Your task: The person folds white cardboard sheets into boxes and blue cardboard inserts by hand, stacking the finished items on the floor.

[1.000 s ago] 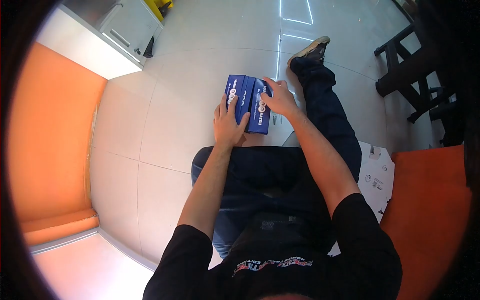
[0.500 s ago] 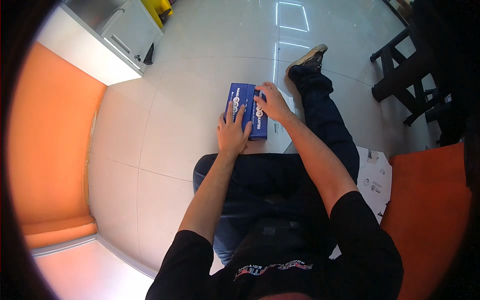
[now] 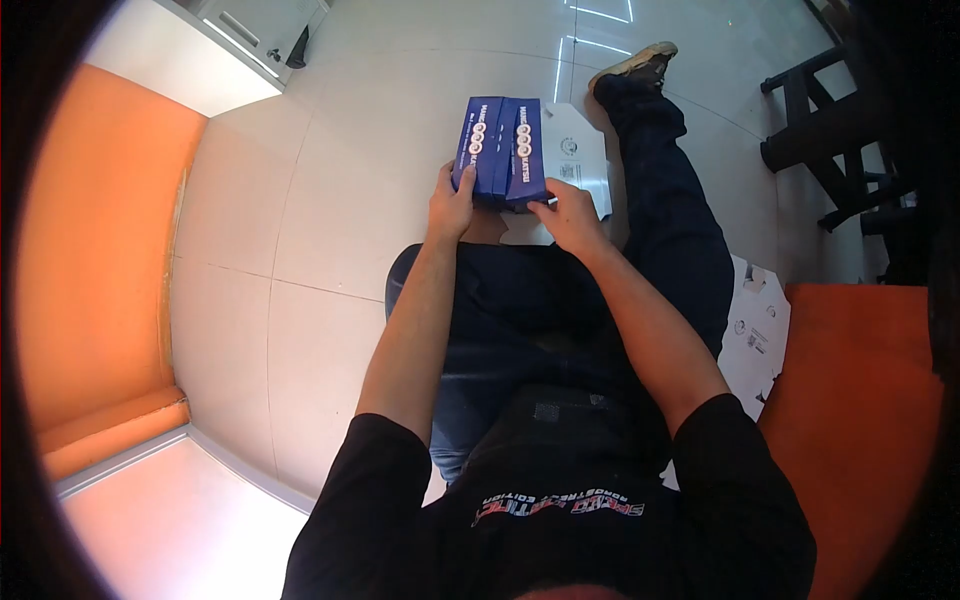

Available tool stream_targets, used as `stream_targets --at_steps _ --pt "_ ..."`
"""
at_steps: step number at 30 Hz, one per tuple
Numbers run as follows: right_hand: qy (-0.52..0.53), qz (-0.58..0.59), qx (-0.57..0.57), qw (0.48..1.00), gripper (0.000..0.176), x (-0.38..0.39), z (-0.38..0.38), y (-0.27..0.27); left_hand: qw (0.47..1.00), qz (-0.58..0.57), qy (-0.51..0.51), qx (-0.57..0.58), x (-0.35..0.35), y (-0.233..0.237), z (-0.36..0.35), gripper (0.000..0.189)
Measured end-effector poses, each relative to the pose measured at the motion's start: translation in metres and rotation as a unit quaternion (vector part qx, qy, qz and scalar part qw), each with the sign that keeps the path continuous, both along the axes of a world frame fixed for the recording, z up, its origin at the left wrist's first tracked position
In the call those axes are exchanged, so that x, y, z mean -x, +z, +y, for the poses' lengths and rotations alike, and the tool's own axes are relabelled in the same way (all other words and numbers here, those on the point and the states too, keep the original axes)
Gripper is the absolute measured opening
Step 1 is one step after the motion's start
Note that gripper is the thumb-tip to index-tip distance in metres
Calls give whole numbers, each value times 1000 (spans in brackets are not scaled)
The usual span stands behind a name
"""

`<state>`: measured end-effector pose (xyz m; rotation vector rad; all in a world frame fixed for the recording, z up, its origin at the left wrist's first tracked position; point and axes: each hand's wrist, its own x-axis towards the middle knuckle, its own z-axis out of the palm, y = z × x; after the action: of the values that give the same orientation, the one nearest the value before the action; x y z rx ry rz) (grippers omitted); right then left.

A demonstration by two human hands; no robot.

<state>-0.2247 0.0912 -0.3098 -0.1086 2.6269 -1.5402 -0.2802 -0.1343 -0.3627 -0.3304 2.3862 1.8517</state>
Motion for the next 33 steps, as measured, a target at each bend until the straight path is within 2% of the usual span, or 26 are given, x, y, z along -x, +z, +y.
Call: stream_targets --at_steps 2,3,5,10,14,17,21,23,24,27,29,33 --pt "-33 47 -81 995 35 1 -7 -5 1000 17 -7 7 -2 -1 -1 63" --pt "-34 47 -83 995 35 1 -13 0 999 33 -13 19 -3 3 -2 64" --pt "-61 27 -163 984 36 -2 -12 6 998 52 -21 32 -3 9 4 64" --pt "-93 4 -175 980 39 -3 -15 0 999 19 -36 14 1 1 -1 65" --pt "-107 2 -193 975 39 -5 -19 2 996 67 -53 38 7 -14 -10 65" --pt "-114 -9 -191 975 39 -3 -22 3 995 54 -59 59 2 -6 -6 66" --pt "-120 -15 -188 975 41 3 -20 -4 998 14 -56 27 -4 11 1 69" --pt "-103 62 -186 975 45 5 -16 -11 998 10 -50 31 -4 12 1 69" --pt "-102 62 -185 975 45 6 -19 -10 998 9 -50 29 -3 13 -1 69" --pt "-100 117 -119 981 51 7 -22 -6 998 12 -55 20 -2 16 -3 67" --pt "-94 39 -154 983 54 7 -19 -1 998 16 -61 8 -3 21 -1 66" --pt "-117 4 -174 978 55 4 -25 11 997 6 -68 -18 -2 21 -5 66"
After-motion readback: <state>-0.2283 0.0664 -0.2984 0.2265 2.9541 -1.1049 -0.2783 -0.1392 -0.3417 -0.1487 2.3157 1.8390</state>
